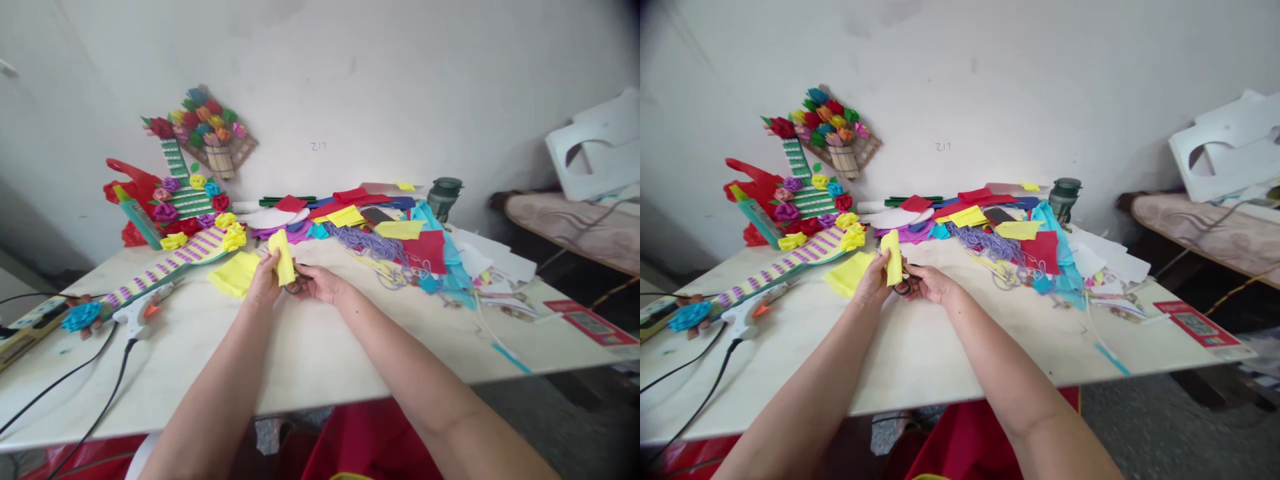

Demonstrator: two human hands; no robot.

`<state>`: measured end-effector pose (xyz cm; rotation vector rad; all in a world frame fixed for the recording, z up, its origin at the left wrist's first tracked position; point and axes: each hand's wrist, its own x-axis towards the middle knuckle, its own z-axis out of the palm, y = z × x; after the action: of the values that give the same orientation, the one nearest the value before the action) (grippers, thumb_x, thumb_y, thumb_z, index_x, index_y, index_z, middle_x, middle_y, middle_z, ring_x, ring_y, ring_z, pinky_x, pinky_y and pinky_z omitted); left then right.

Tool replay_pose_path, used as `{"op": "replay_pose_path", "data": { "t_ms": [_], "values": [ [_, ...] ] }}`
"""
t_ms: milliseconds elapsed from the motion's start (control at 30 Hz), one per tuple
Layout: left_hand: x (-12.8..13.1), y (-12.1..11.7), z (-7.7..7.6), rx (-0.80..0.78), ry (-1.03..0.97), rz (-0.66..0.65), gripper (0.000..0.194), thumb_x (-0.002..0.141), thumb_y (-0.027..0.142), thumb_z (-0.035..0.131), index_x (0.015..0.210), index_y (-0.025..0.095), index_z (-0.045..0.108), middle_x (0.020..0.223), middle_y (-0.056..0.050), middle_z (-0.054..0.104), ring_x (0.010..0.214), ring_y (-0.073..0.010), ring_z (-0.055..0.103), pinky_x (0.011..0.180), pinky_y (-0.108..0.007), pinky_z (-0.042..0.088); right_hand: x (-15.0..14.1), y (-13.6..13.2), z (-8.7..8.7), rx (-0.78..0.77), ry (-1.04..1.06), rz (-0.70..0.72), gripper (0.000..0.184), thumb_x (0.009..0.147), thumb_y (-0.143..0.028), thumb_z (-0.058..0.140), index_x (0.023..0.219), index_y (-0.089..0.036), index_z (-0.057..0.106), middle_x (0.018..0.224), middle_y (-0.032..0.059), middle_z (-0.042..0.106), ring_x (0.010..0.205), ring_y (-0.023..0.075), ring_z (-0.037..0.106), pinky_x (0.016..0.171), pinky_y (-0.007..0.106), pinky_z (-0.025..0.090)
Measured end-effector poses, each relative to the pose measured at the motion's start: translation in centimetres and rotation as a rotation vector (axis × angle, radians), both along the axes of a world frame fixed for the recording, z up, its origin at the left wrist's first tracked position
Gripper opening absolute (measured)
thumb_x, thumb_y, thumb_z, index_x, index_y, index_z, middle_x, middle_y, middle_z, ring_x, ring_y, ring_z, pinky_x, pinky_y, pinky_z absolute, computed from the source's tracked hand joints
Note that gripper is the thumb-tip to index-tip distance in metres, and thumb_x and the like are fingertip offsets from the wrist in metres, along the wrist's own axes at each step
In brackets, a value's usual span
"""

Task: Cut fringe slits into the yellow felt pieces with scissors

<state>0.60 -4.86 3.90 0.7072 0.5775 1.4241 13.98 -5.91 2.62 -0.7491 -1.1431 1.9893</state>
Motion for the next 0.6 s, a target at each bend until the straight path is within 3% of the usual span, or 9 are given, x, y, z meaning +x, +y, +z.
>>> {"op": "replay_pose_path", "data": {
  "t_ms": [133,200,300,400,467,600],
  "values": [
    [-0.2,0.3,-0.1,0.049,-0.058,-0.020,0.016,0.071,0.020,0.064,0.085,0.014,0.059,0.078,-0.005,0.065,0.069,-0.0150,0.063,0.071,-0.028,0.051,0.6,0.0,0.1,0.084,-0.076,-0.052,0.021,0.084,-0.034,0.046,0.087,-0.015,0.056,0.064,0.0023,0.062,0.053,0.0108,0.057,0.050,0.022,0.047],
    [-0.5,0.7,-0.4,0.040,-0.041,-0.006,0.016,0.070,0.020,0.065,0.084,0.014,0.060,0.078,-0.005,0.066,0.067,-0.0137,0.062,0.071,-0.026,0.050,1.2,0.3,0.4,0.170,-0.180,-0.185,0.020,0.083,-0.032,0.048,0.089,-0.015,0.056,0.064,0.0019,0.061,0.053,0.0103,0.056,0.053,0.023,0.047],
    [-0.9,1.4,-1.0,0.043,0.024,0.060,0.018,0.066,0.021,0.069,0.081,0.014,0.062,0.077,-0.003,0.066,0.067,-0.0121,0.061,0.064,-0.022,0.047,2.7,0.8,1.0,0.357,-0.602,-0.505,0.025,0.084,-0.032,0.043,0.097,-0.016,0.057,0.078,0.0059,0.064,0.063,0.0137,0.060,0.059,0.027,0.047],
    [-0.9,1.6,-1.4,0.043,0.168,0.100,0.017,0.061,0.022,0.073,0.071,0.013,0.063,0.067,-0.002,0.063,0.057,-0.0099,0.057,0.055,-0.019,0.043,4.4,1.3,1.2,0.570,-1.325,-0.745,0.025,0.084,-0.029,0.043,0.099,-0.019,0.061,0.091,0.0112,0.064,0.085,0.0217,0.060,0.073,0.034,0.044],
    [-0.5,1.4,-1.5,0.038,0.230,0.093,0.018,0.058,0.024,0.075,0.066,0.013,0.063,0.061,-0.001,0.061,0.052,-0.0100,0.054,0.053,-0.021,0.042,5.3,1.5,1.0,0.669,-1.620,-0.806,0.030,0.086,-0.030,0.039,0.104,-0.018,0.060,0.103,0.0148,0.059,0.097,0.0262,0.056,0.079,0.038,0.042],
    [0.5,0.9,-1.2,0.015,0.332,0.043,0.021,0.056,0.026,0.076,0.065,0.013,0.062,0.060,-0.002,0.061,0.054,-0.0125,0.056,0.055,-0.024,0.042,6.1,1.6,0.6,0.693,-1.820,-0.778,0.037,0.089,-0.026,0.029,0.114,-0.020,0.056,0.109,0.0150,0.054,0.094,0.0254,0.055,0.077,0.038,0.041]
  ]
}}
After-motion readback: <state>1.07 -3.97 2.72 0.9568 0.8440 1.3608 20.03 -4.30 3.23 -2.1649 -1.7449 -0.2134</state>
